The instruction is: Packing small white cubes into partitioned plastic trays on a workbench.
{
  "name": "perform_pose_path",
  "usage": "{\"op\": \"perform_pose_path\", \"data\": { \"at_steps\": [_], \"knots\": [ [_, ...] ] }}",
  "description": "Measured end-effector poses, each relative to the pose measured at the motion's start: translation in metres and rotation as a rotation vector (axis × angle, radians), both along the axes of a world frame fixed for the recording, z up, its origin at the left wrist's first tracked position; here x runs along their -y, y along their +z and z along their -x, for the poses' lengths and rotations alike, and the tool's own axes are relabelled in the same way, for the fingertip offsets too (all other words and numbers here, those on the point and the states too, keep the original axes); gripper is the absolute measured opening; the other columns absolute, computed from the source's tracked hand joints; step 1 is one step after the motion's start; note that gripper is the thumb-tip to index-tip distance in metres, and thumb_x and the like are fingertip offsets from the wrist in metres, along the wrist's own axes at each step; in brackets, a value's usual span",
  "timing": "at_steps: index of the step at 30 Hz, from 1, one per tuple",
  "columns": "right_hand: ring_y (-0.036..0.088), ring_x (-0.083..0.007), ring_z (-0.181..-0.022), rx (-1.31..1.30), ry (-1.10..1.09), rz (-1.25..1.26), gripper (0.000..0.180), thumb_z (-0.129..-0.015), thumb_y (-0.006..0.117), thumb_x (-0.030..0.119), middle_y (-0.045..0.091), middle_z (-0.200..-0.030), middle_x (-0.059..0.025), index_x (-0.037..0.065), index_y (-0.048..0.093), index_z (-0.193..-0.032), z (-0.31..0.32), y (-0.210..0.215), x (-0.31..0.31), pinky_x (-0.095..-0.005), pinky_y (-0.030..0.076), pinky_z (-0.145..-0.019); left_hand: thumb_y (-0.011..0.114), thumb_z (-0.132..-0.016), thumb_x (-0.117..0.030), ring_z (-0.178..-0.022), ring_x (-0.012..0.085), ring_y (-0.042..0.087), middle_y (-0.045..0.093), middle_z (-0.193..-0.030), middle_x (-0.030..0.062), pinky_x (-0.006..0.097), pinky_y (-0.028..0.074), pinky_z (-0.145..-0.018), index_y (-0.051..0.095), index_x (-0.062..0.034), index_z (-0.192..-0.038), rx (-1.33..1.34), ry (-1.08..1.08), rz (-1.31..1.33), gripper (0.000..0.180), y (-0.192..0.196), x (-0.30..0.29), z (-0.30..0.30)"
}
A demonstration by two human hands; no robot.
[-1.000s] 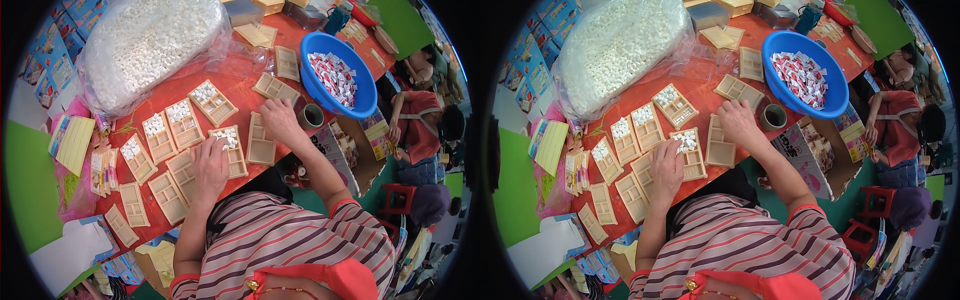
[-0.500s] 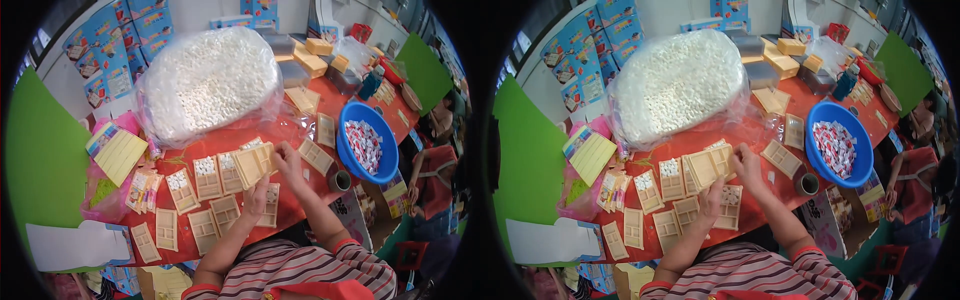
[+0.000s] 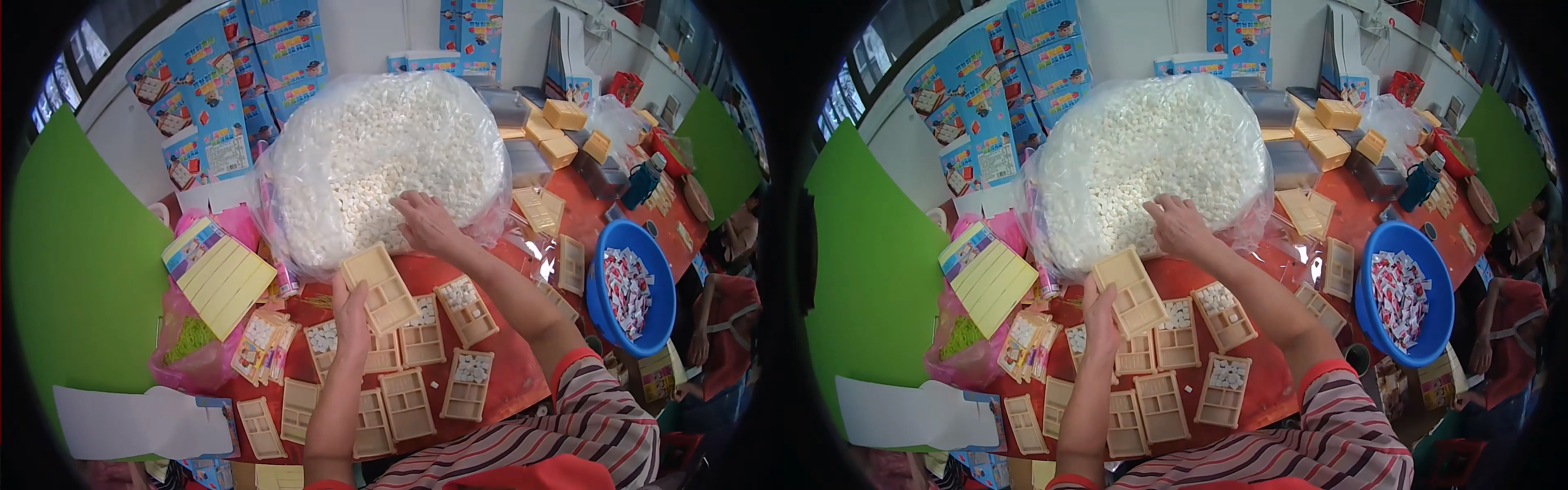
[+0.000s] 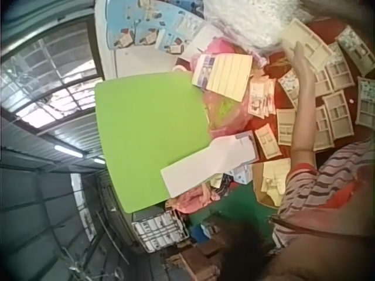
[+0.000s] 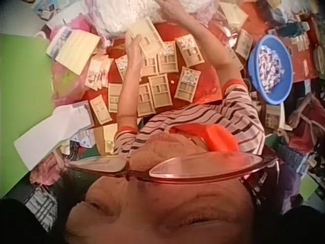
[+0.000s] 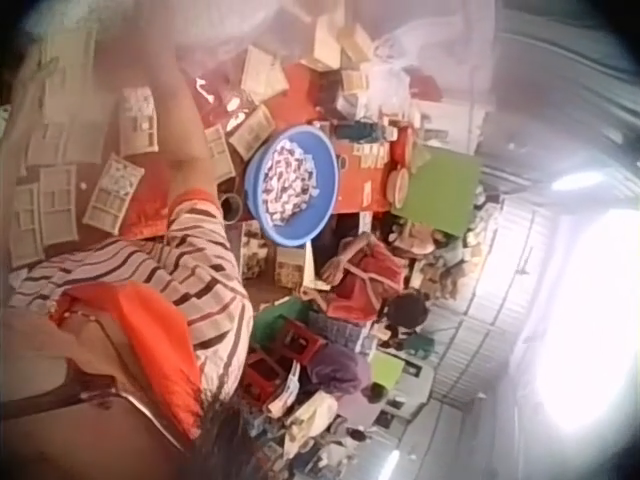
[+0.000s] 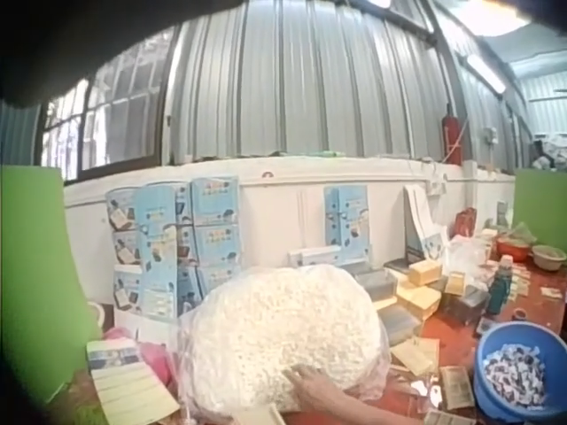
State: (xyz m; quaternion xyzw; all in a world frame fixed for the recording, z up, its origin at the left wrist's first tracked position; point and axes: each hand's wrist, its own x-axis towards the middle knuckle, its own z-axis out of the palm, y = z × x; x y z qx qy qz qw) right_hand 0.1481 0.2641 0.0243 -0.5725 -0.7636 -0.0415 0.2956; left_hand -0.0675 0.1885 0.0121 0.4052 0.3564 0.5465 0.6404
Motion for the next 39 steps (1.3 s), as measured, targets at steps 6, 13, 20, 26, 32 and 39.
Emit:
{"op": "perform_pose_path", "data": {
  "at_steps": [6, 13, 20, 26, 32, 39],
  "knots": [
    [0.051, -0.0344, -0.118, 0.176, 0.111, 0.030, 0.060, -0.075, 0.070, 0.018, 0.049, -0.129, -0.0140, 0.017, 0.049, -0.131, 0.033, -0.004, -0.085, -0.0484, 0.044, -0.095, 0.050, -0.091, -0.004, -0.116, 0.0207, 0.055, 0.054, -0.129, 0.0128, 0.033, 0.042, -0.101, 0.038, 0.0016, -0.140, -0.082, -0.169, 0.073, 0.051, 0.000, -0.028, -0.003],
    [0.055, -0.0319, -0.112, 0.258, 0.198, 0.227, 0.041, -0.071, 0.070, 0.015, 0.055, -0.118, -0.0138, 0.013, 0.064, -0.112, 0.029, -0.014, -0.138, -0.0450, 0.051, -0.085, 0.047, -0.091, -0.002, -0.110, 0.0229, 0.059, 0.056, -0.124, 0.0144, 0.036, 0.049, -0.095, 0.042, 0.0026, -0.136, -0.063, -0.185, 0.148, 0.046, -0.001, -0.091, -0.026],
    [0.061, -0.0342, -0.091, -0.097, 0.278, 0.292, 0.025, -0.068, 0.056, 0.001, 0.061, -0.096, -0.0146, 0.008, 0.067, -0.090, 0.005, 0.008, -0.170, -0.0431, 0.050, -0.075, 0.046, -0.089, 0.000, -0.104, 0.0232, 0.061, 0.058, -0.117, 0.0141, 0.036, 0.052, -0.090, 0.047, 0.0024, -0.130, -0.069, -0.162, 0.174, 0.042, -0.012, -0.125, -0.035],
    [0.061, -0.0364, -0.095, -0.066, 0.426, 0.370, 0.023, -0.073, 0.065, 0.011, 0.062, -0.102, -0.0172, 0.008, 0.069, -0.095, 0.020, 0.017, -0.119, -0.0429, 0.050, -0.081, 0.046, -0.088, -0.001, -0.100, 0.0251, 0.063, 0.060, -0.113, 0.0144, 0.037, 0.053, -0.086, 0.047, 0.0015, -0.128, -0.007, -0.107, 0.201, 0.040, -0.016, -0.139, -0.039],
    [0.060, -0.0347, -0.103, -0.086, 0.548, 0.378, 0.029, -0.076, 0.062, 0.010, 0.061, -0.110, -0.0161, 0.009, 0.068, -0.105, 0.008, 0.025, -0.104, -0.0423, 0.049, -0.087, 0.044, -0.088, -0.001, -0.098, 0.0263, 0.064, 0.060, -0.112, 0.0148, 0.039, 0.055, -0.084, 0.047, 0.0009, -0.128, 0.081, -0.114, 0.242, 0.040, -0.014, -0.138, -0.041],
    [0.064, -0.0342, -0.094, 0.235, 0.119, 0.311, 0.020, -0.078, 0.058, 0.009, 0.065, -0.098, -0.0168, 0.007, 0.069, -0.095, -0.009, 0.015, -0.119, -0.0428, 0.051, -0.080, 0.044, -0.083, 0.003, -0.102, 0.0268, 0.062, 0.058, -0.113, 0.0153, 0.041, 0.053, -0.089, 0.051, 0.0015, -0.120, 0.134, -0.121, 0.280, 0.038, -0.011, -0.137, -0.041]
  ]
}}
